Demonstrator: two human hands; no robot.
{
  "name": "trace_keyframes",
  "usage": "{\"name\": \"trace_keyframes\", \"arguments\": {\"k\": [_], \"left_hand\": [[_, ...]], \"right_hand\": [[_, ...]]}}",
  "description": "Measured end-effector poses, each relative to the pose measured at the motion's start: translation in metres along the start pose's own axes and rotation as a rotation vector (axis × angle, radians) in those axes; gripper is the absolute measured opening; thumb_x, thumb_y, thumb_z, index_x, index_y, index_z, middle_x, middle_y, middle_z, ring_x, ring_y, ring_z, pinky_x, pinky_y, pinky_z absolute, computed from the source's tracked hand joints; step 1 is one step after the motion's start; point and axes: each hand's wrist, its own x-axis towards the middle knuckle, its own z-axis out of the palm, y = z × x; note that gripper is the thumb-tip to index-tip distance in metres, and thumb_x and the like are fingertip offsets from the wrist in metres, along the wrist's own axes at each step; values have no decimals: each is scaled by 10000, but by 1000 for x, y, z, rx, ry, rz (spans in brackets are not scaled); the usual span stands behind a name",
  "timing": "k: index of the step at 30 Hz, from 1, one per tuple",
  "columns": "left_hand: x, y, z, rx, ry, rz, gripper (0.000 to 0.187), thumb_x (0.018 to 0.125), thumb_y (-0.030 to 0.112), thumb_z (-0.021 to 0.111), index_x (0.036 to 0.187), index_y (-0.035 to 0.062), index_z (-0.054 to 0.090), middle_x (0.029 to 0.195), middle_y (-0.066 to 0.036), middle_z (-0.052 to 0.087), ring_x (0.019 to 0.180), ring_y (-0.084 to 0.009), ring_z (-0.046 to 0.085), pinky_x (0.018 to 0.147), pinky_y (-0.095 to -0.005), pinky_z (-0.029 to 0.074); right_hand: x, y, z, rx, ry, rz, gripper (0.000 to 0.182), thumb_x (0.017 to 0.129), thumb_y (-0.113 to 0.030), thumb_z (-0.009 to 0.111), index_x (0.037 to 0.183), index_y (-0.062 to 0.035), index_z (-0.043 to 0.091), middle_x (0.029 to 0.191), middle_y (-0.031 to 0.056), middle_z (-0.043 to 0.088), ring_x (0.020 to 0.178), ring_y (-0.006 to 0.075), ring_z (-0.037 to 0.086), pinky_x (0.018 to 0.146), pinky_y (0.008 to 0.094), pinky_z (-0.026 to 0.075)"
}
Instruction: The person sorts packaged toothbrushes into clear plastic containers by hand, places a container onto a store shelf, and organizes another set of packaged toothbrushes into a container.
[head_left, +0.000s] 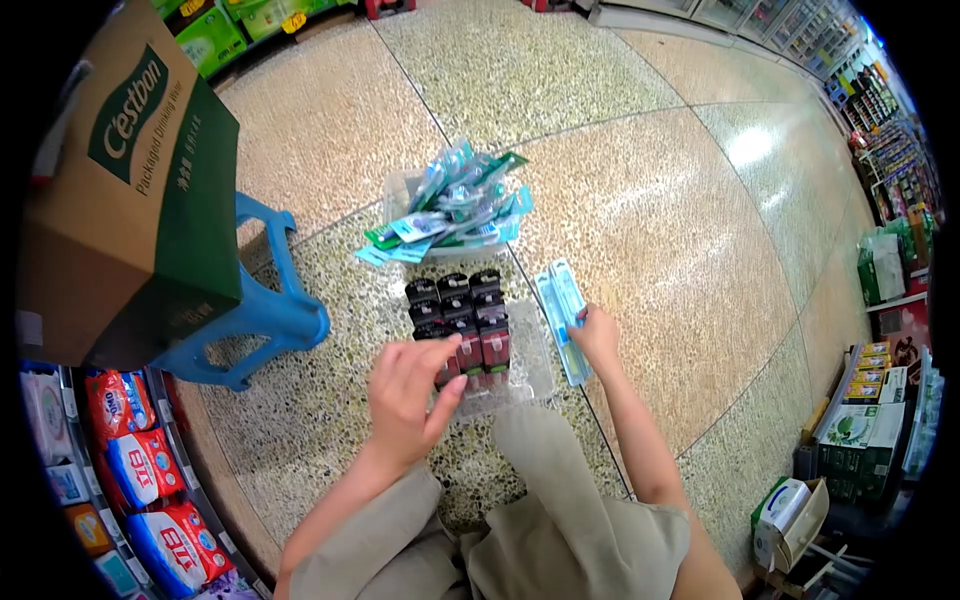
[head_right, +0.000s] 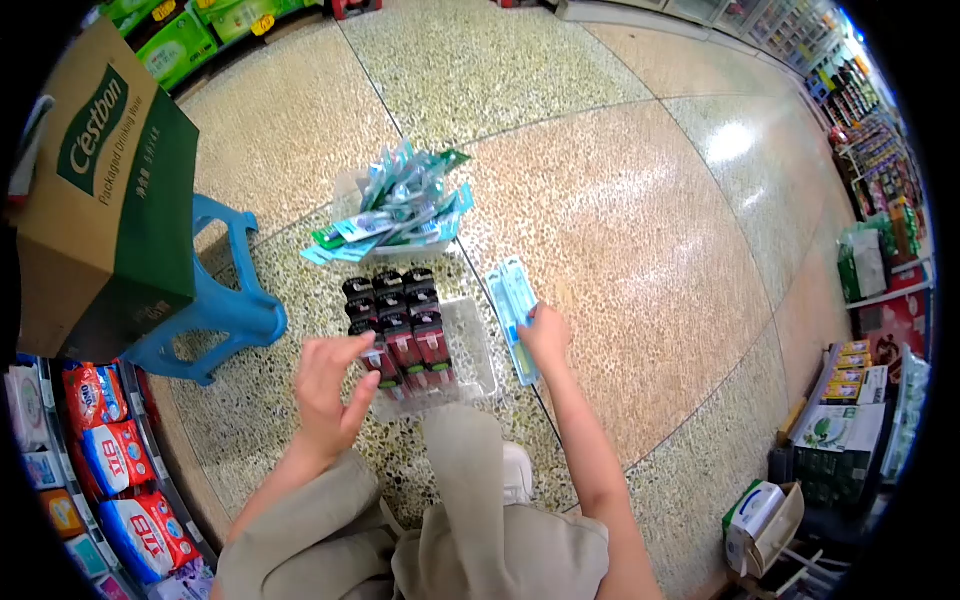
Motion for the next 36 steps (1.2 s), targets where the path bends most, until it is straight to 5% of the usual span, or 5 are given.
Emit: {"name": "trace_keyframes", "arguments": {"k": [9,21,36], "left_hand": [[-5,13,4,-50,-51,14,357,819,159,699,1151,48,631,1020,-121,659,877,-307,595,774,-399,470],[-9,25,5,-45,-92,1,354,851,219,688,1172,78,635,1001,-90,649,900,-287,587,778,-392,489],[-11,25,4,-69,-84,-20,351,859,214,678,1168,54,633,1007,-105,645,918,-294,578,789,-390,476]], "right_hand": [[-9,-14,-3,-37,-5,-27,306,714,-305,768,831,-30,706,805,181,690,780,341,679,720,440,529],[-4,-6,17,-4,-64,24,327,630,-341,855,728,-57,726,753,168,691,697,322,675,651,431,524],[-11,-16,35,-191,95,-84,360,575,-352,812,750,-66,678,733,150,676,702,345,665,647,453,530]]}}
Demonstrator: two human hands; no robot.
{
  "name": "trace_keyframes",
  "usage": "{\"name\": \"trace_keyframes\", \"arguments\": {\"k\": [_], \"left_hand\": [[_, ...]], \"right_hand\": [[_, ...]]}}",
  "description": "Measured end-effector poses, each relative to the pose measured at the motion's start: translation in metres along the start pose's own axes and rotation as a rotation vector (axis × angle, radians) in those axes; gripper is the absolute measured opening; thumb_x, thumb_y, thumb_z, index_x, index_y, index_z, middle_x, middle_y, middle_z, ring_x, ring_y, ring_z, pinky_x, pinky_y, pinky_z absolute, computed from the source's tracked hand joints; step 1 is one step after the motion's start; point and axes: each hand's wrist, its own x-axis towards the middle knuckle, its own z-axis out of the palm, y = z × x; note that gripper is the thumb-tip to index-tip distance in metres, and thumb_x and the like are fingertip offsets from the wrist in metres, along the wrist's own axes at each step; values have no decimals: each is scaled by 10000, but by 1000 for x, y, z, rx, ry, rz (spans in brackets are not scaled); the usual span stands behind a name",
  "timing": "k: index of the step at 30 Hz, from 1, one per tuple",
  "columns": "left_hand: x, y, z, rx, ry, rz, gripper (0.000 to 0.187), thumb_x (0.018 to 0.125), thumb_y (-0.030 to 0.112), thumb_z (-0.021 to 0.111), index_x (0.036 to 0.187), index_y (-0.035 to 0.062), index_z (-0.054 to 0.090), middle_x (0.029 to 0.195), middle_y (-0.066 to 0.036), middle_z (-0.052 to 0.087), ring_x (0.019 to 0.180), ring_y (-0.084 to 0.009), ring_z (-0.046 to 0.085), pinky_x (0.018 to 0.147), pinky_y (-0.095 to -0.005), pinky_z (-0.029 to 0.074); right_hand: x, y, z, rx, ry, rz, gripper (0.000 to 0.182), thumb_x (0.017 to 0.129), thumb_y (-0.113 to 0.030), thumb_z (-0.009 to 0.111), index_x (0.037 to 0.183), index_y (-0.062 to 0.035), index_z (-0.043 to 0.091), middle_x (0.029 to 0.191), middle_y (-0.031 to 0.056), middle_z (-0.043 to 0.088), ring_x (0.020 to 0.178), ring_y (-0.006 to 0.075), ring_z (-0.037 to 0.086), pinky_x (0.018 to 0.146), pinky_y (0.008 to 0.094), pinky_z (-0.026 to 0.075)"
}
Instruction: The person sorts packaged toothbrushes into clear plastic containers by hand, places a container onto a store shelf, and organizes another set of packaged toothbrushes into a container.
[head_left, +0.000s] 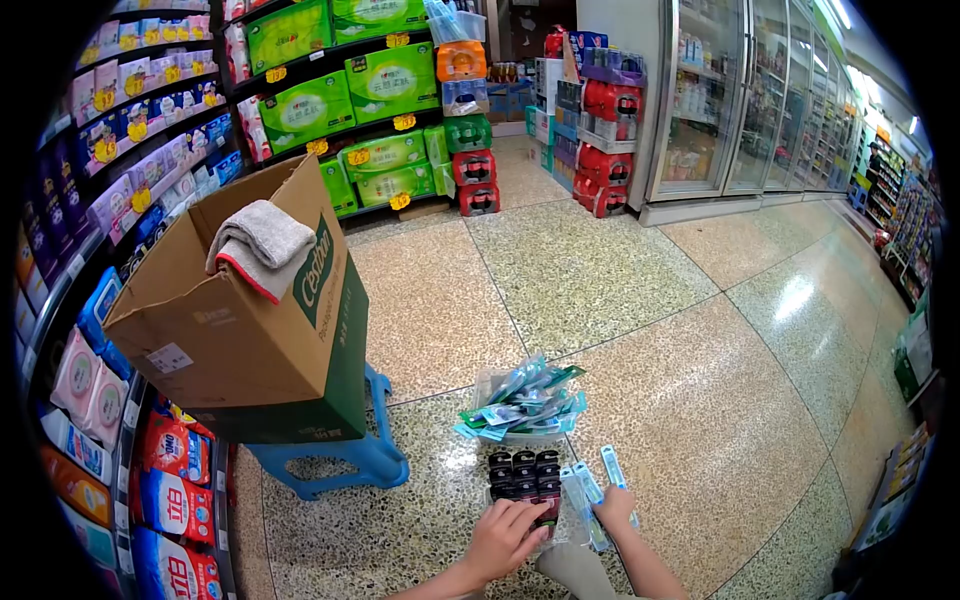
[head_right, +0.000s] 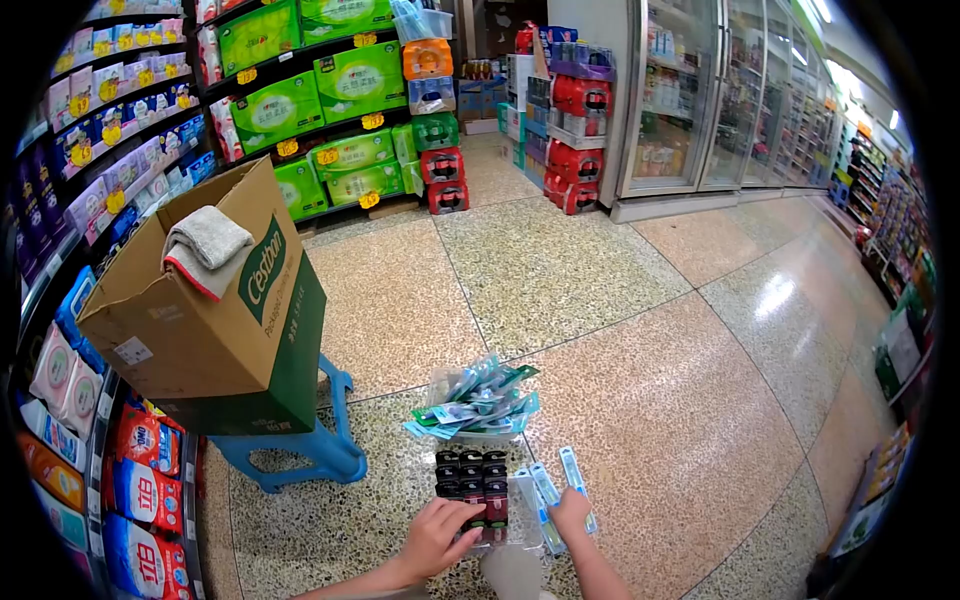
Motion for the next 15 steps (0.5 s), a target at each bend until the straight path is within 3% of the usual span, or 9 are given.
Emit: {"name": "trace_keyframes", "arguments": {"k": [3,6,15], "left_hand": [[2,0,-3,23,6,-3,354,853,209,683,1166,53,633,1018,-106,648,916,-295,578,787,-389,474],[1,-1,-3,30,9,-1,354,849,210,687,1163,56,634,1023,-103,650,914,-293,578,783,-388,474],[0,-1,-1,34,2,7,341,848,213,686,1149,62,635,1001,-99,644,903,-290,575,774,-385,474]], "right_hand": [[-6,-4,-19,69,-53,-36,333,623,-256,773,847,-48,640,794,185,681,748,365,675,666,471,538],[-3,-1,-15,91,-9,21,371,586,-279,801,849,-70,643,768,146,675,720,357,661,664,462,532],[1,-9,-45,181,-50,-6,327,631,-204,763,914,-92,642,818,143,675,789,347,665,680,486,514]]}}
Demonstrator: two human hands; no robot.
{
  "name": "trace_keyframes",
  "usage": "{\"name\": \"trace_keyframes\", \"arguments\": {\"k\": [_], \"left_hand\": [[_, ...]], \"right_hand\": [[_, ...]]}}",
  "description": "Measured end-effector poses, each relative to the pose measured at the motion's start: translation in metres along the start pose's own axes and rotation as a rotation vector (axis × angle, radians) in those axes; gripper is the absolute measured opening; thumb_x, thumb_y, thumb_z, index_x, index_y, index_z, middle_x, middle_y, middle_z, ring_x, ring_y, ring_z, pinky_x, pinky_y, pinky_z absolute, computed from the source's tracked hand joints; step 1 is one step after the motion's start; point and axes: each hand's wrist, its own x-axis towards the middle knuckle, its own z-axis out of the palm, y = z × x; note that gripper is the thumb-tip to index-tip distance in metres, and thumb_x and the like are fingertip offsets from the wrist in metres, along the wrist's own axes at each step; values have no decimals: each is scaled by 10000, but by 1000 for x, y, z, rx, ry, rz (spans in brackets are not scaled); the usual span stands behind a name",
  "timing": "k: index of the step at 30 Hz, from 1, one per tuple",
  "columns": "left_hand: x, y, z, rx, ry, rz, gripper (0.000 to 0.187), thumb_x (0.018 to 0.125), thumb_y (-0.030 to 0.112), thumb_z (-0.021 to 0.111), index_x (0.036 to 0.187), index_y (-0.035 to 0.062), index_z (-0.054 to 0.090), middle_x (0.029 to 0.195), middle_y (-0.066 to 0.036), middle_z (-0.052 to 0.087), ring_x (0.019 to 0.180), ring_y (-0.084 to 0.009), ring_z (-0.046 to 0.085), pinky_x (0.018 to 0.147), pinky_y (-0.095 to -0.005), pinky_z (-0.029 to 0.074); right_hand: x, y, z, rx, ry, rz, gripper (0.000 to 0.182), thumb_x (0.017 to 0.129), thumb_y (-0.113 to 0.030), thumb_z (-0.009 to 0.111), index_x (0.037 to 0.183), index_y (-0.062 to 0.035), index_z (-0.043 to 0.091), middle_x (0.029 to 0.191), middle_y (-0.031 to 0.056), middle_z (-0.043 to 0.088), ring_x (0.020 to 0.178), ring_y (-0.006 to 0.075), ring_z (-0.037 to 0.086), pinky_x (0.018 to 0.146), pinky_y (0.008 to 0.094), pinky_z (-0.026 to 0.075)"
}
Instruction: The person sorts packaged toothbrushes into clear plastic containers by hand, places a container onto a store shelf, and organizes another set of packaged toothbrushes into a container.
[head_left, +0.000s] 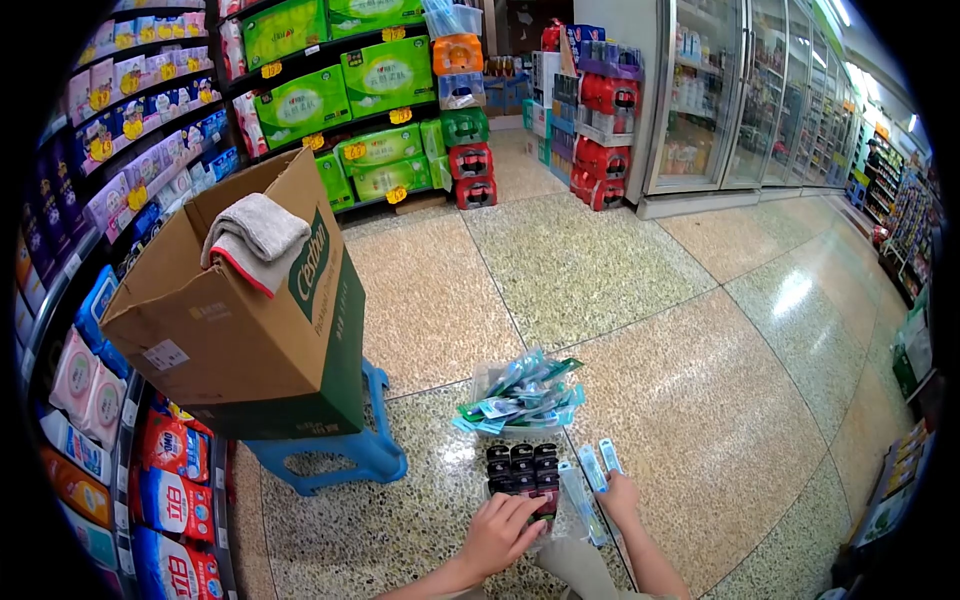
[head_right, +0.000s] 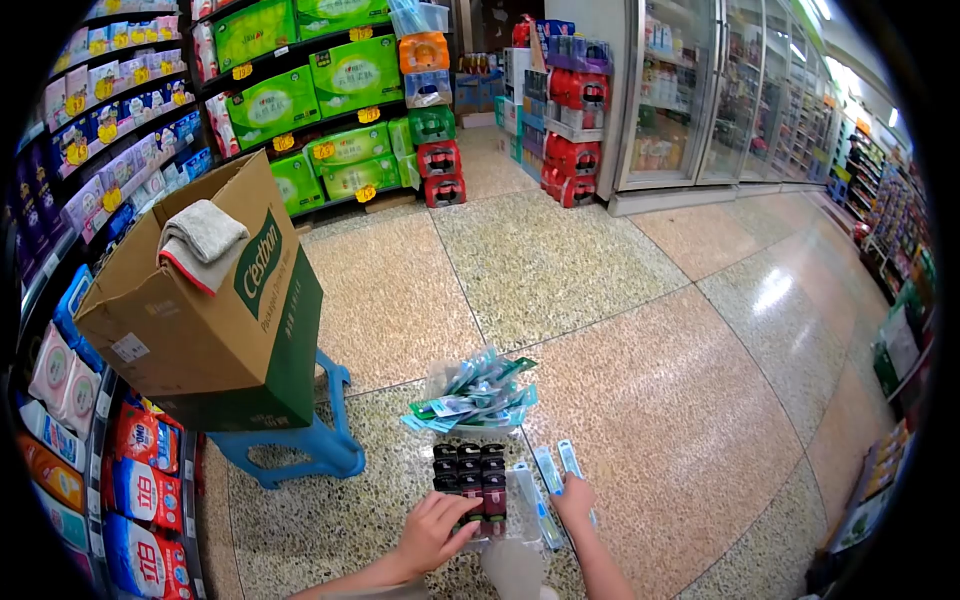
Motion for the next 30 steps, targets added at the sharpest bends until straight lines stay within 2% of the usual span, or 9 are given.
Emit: {"name": "trace_keyframes", "arguments": {"k": [5,7,11,13,19,22,28,30], "left_hand": [[1,-3,1,9,38,30,339,851,201,680,1152,53,628,995,-105,639,897,-295,576,764,-389,476],[0,-2,0,-4,39,30,336,848,194,681,1149,53,630,987,-109,642,890,-299,580,763,-390,480],[1,1,0,-24,28,14,339,826,165,695,1137,45,634,997,-128,643,903,-318,581,775,-404,475],[0,1,1,-16,16,4,341,822,149,697,1138,39,631,1006,-127,641,915,-316,580,799,-412,467],[1,2,4,-37,-2,-21,309,816,101,676,1108,15,626,983,-143,634,883,-325,562,790,-406,449],[0,0,4,-20,-10,-34,316,833,140,670,1131,43,629,1008,-120,639,915,-311,570,797,-408,449],[0,-4,5,-13,-8,-31,331,827,139,673,1139,38,628,998,-121,637,909,-307,569,781,-404,445],[2,-3,5,-17,16,-29,291,820,97,666,1098,19,627,968,-132,632,882,-309,561,780,-396,443]], "right_hand": [[-3,4,-3,93,46,-15,380,643,-262,792,939,-71,650,851,163,678,809,352,664,692,471,516],[3,24,19,202,159,-50,418,640,-295,810,954,-68,654,826,167,677,786,355,666,679,457,519],[8,18,5,281,116,57,471,633,-349,841,970,-76,656,733,127,666,687,307,662,624,422,520],[5,9,-10,355,173,58,459,629,-338,852,956,-81,658,708,91,649,650,257,646,603,393,511],[11,13,-10,460,195,58,450,621,-321,866,937,-81,654,664,57,608,593,195,604,558,350,479],[9,8,-16,464,156,87,450,610,-312,875,926,-68,668,677,49,618,597,173,603,583,331,485],[0,8,-19,254,-77,43,431,605,-314,865,926,-99,672,686,53,634,645,214,637,594,364,491],[-3,7,-13,211,-77,8,406,612,-293,853,918,-107,662,710,78,653,689,259,654,626,408,505]]}}
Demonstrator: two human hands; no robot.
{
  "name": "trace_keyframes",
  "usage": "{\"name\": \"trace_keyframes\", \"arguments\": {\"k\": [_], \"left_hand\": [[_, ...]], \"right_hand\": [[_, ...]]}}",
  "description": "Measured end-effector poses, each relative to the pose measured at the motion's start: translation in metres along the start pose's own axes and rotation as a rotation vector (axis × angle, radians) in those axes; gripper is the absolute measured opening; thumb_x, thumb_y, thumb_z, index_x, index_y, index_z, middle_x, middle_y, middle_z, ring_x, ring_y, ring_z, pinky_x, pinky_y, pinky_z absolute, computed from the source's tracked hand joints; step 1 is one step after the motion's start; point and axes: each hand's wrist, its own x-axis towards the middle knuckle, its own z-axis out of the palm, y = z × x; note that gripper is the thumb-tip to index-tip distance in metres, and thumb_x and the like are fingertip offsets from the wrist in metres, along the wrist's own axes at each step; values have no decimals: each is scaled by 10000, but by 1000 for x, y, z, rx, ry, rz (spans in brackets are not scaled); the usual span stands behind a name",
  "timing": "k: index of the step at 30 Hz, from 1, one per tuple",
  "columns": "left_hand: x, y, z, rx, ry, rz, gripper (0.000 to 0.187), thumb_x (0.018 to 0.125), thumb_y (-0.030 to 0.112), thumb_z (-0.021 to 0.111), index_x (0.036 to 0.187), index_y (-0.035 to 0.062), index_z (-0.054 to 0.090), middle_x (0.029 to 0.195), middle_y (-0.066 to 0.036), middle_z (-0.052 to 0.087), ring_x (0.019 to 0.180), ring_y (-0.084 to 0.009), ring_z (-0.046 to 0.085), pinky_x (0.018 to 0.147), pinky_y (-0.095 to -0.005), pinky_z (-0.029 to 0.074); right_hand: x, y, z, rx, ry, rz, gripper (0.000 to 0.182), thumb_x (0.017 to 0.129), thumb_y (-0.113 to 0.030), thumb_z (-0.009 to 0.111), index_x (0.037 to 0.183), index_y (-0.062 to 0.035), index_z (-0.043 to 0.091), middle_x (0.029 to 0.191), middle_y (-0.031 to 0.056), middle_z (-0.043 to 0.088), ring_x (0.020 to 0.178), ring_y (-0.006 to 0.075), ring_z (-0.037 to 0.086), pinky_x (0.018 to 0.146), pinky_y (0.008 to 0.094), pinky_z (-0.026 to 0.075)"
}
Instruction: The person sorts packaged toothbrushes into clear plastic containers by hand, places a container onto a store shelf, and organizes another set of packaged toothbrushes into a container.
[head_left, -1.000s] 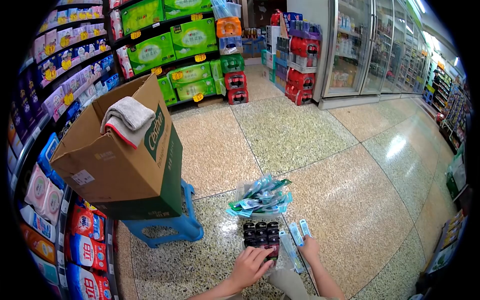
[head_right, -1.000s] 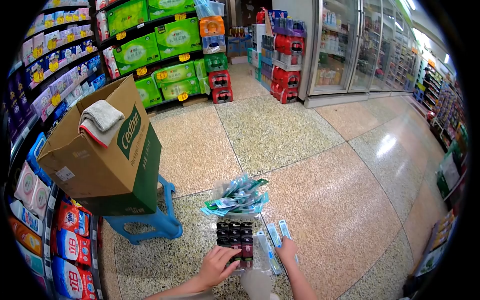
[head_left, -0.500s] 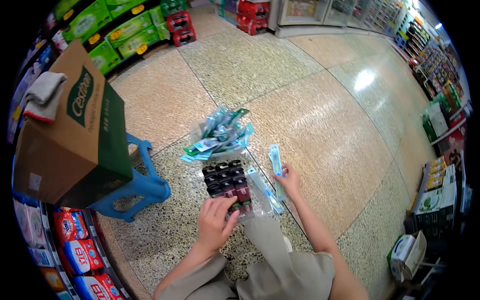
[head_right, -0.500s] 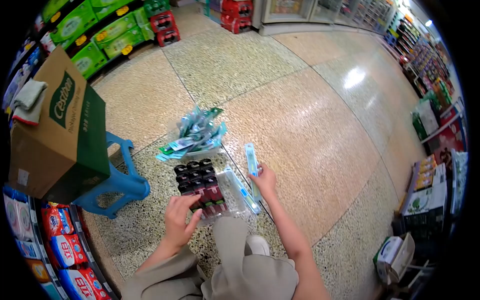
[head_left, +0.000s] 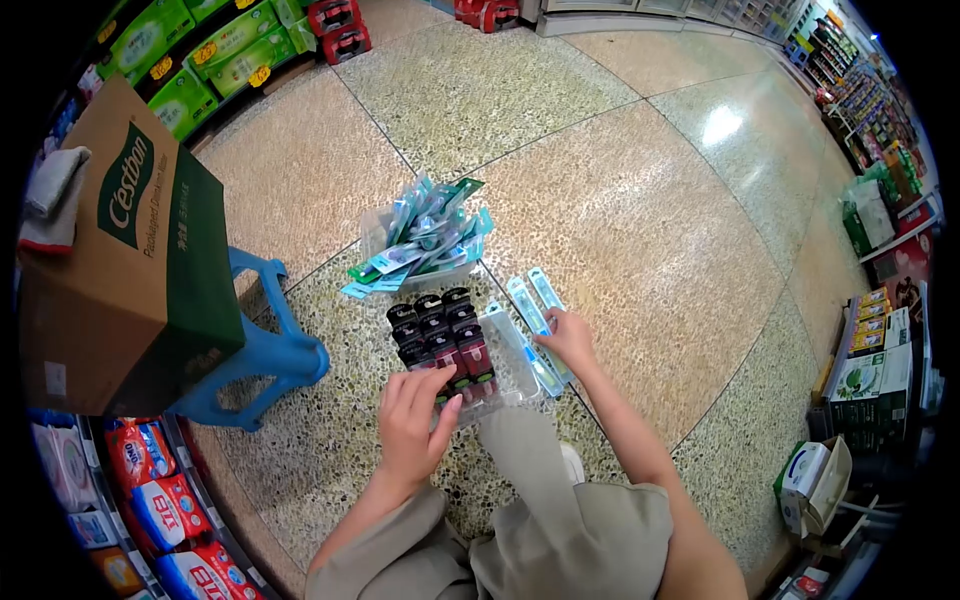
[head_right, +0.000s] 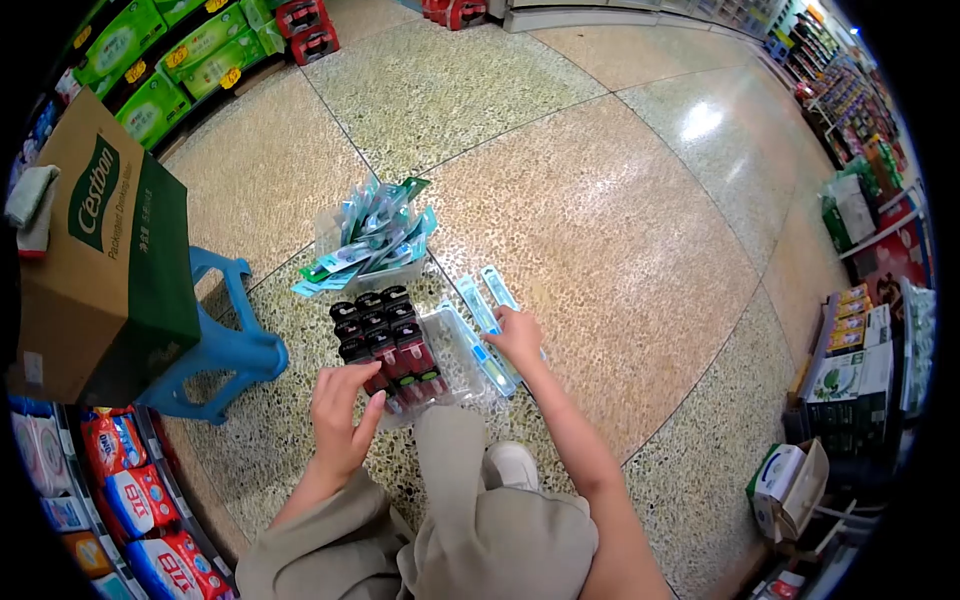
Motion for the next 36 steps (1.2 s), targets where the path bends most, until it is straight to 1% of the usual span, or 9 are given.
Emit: {"name": "trace_keyframes", "arguments": {"k": [9,12,13,16,17,19,25,30,36], "left_hand": [[-10,-37,-6,19,146,-315,202,833,89,654,1019,37,594,925,-84,577,842,-223,528,707,-331,403],[-14,-57,-6,45,159,-337,224,837,103,659,1043,46,593,938,-72,582,841,-211,520,705,-329,403],[-14,-61,-6,40,149,-352,256,836,102,664,1077,53,597,963,-65,591,850,-204,521,705,-327,404],[-9,-63,-10,9,89,-342,293,829,97,673,1110,58,601,982,-64,598,861,-199,523,704,-321,405],[-4,-57,-12,-32,51,-373,288,834,112,680,1102,33,610,987,-126,581,943,-286,539,824,-368,434],[-2,-63,-6,-1,46,-278,280,836,118,683,1095,36,618,991,-124,585,948,-296,542,817,-375,438],[9,-72,0,43,27,-192,133,788,50,703,883,-8,631,859,-117,617,841,-292,556,758,-378,430],[12,-62,-1,-50,-53,-242,101,779,69,707,825,12,637,754,-88,629,775,-277,551,717,-388,421],[24,-20,-13,-100,-38,-208,87,780,67,712,827,25,651,743,-62,639,741,-232,566,692,-352,438]], "right_hand": [[-3,8,29,-85,16,-59,355,677,-255,807,971,-109,671,898,141,691,820,336,666,721,452,519],[-5,0,23,-27,175,-151,342,711,-223,785,1015,-111,676,954,145,687,825,346,661,717,457,516],[-6,-15,13,41,198,-167,307,758,-187,761,1042,-102,684,970,125,681,799,286,664,669,400,519],[-15,-70,-29,418,105,-255,275,785,-166,753,1038,-81,688,936,92,676,776,201,650,619,328,507],[-19,-87,-40,447,58,-309,261,792,-157,749,1033,-75,690,919,84,671,766,184,642,610,312,501],[-25,-117,-57,505,-33,-417,231,808,-139,740,1022,-64,693,886,69,659,746,148,628,590,281,489],[-41,-158,-62,409,27,-566,223,795,-96,735,1013,-66,698,848,71,634,729,183,626,603,292,490],[-54,-178,-64,438,-68,-696,274,756,-116,769,1018,-65,707,860,66,630,757,198,603,657,312,486],[-67,-195,-83,444,-170,-672,136,764,-107,755,885,-50,730,752,66,678,700,208,581,624,323,465]]}}
